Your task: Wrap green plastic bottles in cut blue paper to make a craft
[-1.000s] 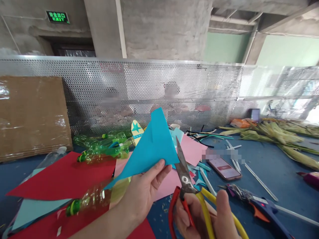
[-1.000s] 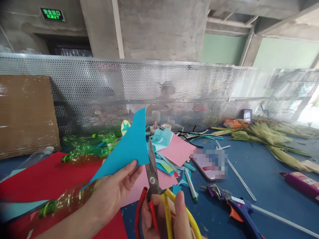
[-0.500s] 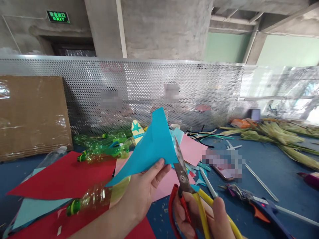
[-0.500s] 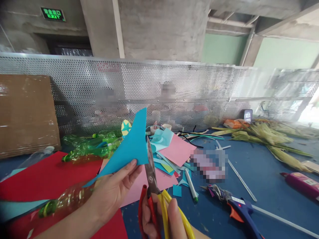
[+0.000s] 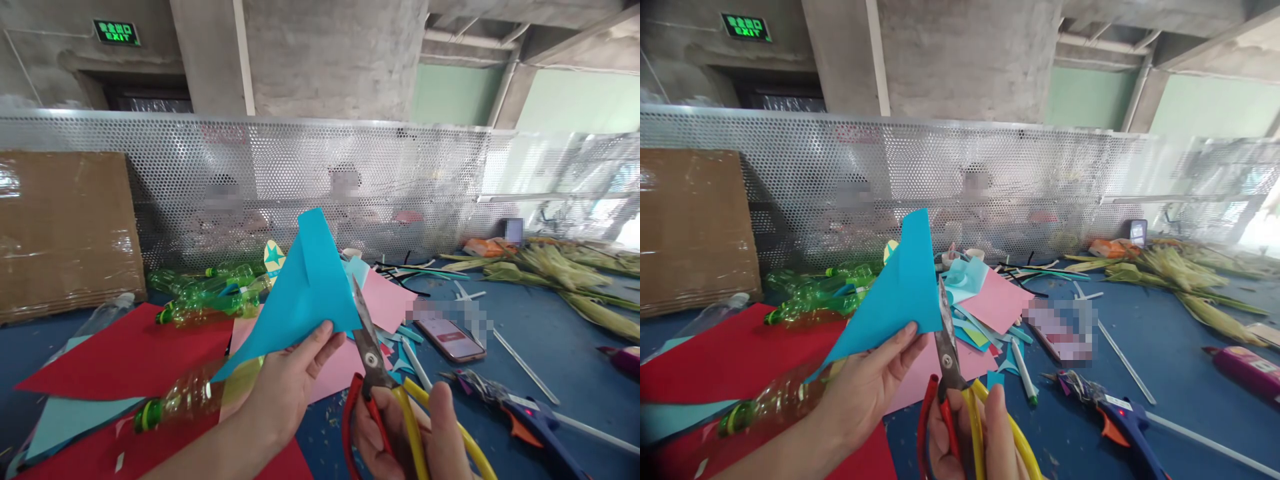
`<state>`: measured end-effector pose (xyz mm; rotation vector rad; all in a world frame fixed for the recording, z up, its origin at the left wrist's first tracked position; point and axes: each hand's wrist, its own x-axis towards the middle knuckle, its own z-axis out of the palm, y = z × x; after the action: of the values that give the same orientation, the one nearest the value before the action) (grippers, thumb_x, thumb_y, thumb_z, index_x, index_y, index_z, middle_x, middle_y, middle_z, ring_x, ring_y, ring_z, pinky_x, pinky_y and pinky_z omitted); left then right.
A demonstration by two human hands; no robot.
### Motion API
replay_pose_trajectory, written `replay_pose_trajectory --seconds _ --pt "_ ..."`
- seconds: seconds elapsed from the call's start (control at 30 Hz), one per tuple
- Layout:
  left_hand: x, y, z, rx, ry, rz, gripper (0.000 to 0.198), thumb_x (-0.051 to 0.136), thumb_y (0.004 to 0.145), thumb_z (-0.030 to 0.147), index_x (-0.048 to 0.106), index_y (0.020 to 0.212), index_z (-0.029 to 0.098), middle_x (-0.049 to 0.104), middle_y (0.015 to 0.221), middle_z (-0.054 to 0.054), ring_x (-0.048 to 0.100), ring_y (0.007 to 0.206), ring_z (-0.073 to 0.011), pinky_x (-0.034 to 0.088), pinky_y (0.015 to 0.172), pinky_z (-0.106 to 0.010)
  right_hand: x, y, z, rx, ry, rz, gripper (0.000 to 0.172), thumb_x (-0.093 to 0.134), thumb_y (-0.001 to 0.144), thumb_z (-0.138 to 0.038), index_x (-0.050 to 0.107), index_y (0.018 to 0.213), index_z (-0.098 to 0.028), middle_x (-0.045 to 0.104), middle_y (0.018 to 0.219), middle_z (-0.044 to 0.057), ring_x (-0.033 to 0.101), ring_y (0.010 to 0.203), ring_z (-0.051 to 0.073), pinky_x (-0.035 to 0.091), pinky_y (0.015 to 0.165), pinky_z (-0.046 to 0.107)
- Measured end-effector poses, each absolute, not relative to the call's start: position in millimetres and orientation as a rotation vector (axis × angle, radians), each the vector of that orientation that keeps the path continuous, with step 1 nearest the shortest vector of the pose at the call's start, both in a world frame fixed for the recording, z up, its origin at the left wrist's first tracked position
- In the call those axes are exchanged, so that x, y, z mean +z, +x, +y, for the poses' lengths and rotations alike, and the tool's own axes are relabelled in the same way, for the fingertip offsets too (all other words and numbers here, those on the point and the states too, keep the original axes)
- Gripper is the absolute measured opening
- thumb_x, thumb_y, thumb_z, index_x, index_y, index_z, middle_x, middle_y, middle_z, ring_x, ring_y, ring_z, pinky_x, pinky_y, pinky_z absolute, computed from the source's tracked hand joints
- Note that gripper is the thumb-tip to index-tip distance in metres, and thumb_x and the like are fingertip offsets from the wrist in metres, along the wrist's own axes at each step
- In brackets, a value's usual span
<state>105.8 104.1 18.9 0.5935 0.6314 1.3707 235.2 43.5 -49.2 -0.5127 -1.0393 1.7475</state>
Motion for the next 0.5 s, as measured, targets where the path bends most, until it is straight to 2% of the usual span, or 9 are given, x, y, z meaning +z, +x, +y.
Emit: replay_pose_trajectory --seconds 0.17,0.37,0.5 --pt "18.8 106.4 103.8 1.381 0.627 0.628 0.023 0.092 0.048 0.012 0.076 0.064 0.012 0.075 0.071 -0.006 0.071 0.069 -0.0166 0.065 0.069 -0.027 -44.2 233.8 43.5 1.730 -0.527 -1.072 0.082 0.022 0.067 -0.095 0.048 0.068 -0.018 0.035 0.049 -0.007 0.023 0.042 0.007 0.016 0.040 0.020" --pt "17.4 108.1 103.9 1.377 0.624 0.643 0.023 0.092 0.047 0.015 0.075 0.063 0.012 0.073 0.063 -0.004 0.070 0.066 -0.0160 0.065 0.070 -0.026 -43.7 238.3 44.5 1.705 -0.630 -1.069 0.078 0.029 0.064 -0.096 0.049 0.062 -0.021 0.034 0.047 -0.006 0.027 0.041 0.008 0.022 0.040 0.021" --pt "17.4 106.7 103.2 1.377 0.634 0.664 0.025 0.093 0.047 0.016 0.076 0.064 0.011 0.073 0.066 -0.005 0.071 0.068 -0.0166 0.065 0.071 -0.026 -44.8 239.7 44.6 1.699 -0.644 -1.069 0.073 0.036 0.068 -0.092 0.051 0.061 -0.021 0.033 0.044 -0.007 0.026 0.039 0.009 0.023 0.038 0.021"
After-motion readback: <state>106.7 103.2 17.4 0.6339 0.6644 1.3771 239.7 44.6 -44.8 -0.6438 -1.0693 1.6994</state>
